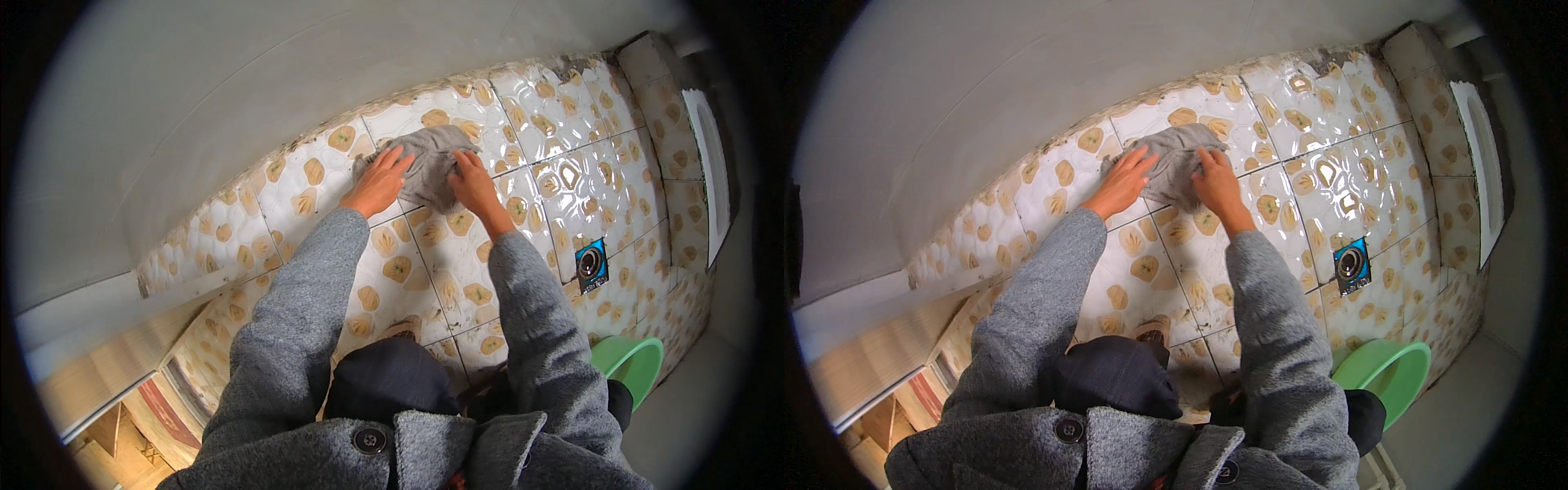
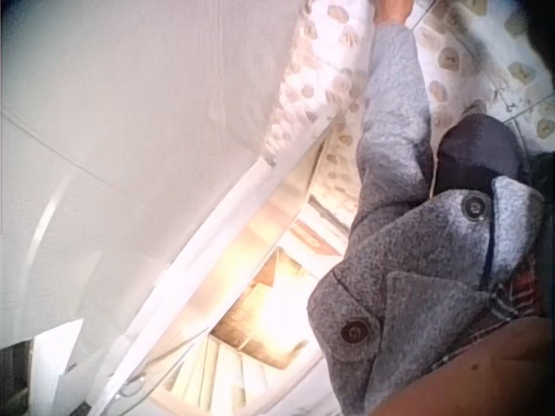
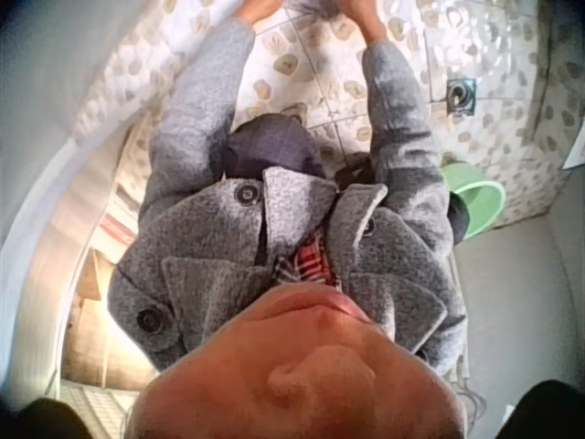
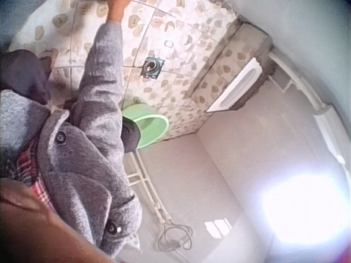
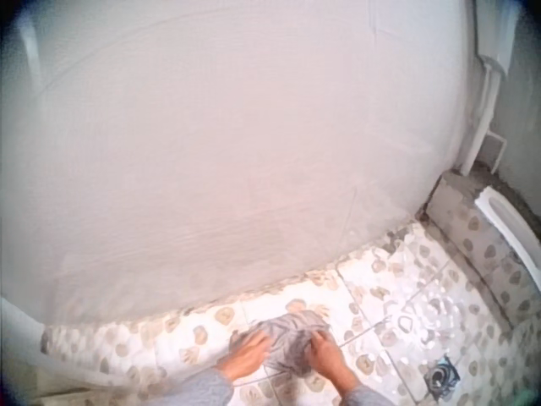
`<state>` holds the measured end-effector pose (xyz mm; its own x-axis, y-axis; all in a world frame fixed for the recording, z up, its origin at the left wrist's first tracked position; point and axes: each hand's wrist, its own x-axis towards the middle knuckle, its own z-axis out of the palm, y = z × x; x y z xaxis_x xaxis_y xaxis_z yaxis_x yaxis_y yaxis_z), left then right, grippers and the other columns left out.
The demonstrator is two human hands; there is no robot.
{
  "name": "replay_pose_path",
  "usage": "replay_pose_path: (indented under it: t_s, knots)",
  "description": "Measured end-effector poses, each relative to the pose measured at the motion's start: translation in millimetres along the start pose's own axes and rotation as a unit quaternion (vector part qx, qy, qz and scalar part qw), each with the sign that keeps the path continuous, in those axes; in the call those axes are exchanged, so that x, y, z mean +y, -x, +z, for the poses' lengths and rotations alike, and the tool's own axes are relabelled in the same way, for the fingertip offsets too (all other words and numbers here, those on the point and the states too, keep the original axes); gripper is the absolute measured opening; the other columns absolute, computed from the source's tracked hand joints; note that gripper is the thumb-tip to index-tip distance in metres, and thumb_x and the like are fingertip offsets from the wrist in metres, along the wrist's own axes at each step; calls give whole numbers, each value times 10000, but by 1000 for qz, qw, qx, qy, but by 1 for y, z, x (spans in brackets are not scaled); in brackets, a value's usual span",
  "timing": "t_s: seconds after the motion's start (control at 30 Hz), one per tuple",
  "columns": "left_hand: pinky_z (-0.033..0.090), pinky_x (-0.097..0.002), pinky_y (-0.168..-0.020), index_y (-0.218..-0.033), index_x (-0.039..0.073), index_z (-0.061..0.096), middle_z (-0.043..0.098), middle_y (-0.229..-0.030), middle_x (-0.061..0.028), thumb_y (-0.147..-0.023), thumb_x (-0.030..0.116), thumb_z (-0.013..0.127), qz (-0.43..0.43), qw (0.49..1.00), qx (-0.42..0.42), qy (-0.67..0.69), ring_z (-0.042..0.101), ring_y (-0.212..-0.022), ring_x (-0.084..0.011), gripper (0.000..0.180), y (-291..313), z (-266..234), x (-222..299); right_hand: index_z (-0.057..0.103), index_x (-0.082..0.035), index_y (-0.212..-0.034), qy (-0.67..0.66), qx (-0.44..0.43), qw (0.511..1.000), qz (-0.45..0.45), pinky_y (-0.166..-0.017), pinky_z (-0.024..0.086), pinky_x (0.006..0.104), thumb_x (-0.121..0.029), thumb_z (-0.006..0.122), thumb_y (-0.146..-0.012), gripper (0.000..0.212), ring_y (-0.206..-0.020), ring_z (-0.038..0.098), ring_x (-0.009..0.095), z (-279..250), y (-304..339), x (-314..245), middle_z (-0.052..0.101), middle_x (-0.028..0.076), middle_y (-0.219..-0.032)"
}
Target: The person kneels on the bathroom floor and wipes the tiled surface with a cloth, repeatedly dipping it into a green basin of water. They clean around the floor drain and the base of a squat toilet.
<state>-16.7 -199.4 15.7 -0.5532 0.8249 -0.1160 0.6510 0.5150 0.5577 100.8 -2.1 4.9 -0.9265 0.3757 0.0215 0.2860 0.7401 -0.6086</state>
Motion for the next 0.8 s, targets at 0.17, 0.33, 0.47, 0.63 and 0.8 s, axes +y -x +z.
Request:
replay_pose_path:
  t_s: [0.17, 0.33, 0.47, 0.63, 0.8]
  knots:
    - [249, -411, -1138, -1367, -21, 425, 366, -1462, -174, -854, 56, 549, 82, 990, -68, -93, 298, -1373, -349, 533, -5, 39, -3, 558, -12, -1214, 118, 41, 986, -113, -1017, 397, 391, -62, 599, -765, 454, -1190, 476, 372, 40, 18, -12, 550, 178, -1260]
    - [344, -397, -1090, -1255, -72, 505, 465, -1364, -202, -818, 33, 553, 232, 962, -121, 74, 384, -1323, -345, 451, 75, 97, 67, 625, -11, -1086, 64, 16, 997, -27, -939, 476, 394, -15, 587, -728, 360, -1169, 527, 343, -9, 164, 3, 574, 141, -1257]
    - [458, -386, -935, -1185, 8, 542, 531, -1237, -187, -845, 20, 498, 431, 878, -199, 55, 537, -1123, -337, 343, 56, 131, 125, 642, -53, -987, 88, -39, 991, 97, -846, 518, 382, -15, 573, -755, 245, -1065, 582, 322, -58, 232, 28, 628, 86, -1129]
    - [494, -383, -786, -967, 20, 585, 587, -958, -159, -800, -8, 526, 296, 938, -85, 161, 570, -923, -324, 179, -8, 109, 150, 614, -30, -952, 51, 158, 980, 107, -864, 501, 394, 26, 577, -736, 226, -1056, 571, 337, -85, 173, 30, 620, 131, -1092]
    - [372, -428, -1035, -1234, -31, 516, 526, -1285, -206, -800, -20, 521, 263, 961, -79, 16, 464, -1197, -402, 435, -73, 63, 102, 601, -31, -847, 61, 192, 976, 81, -868, 485, 368, -69, 549, -754, 112, -1059, 551, 304, -47, 92, 35, 606, 112, -1015]
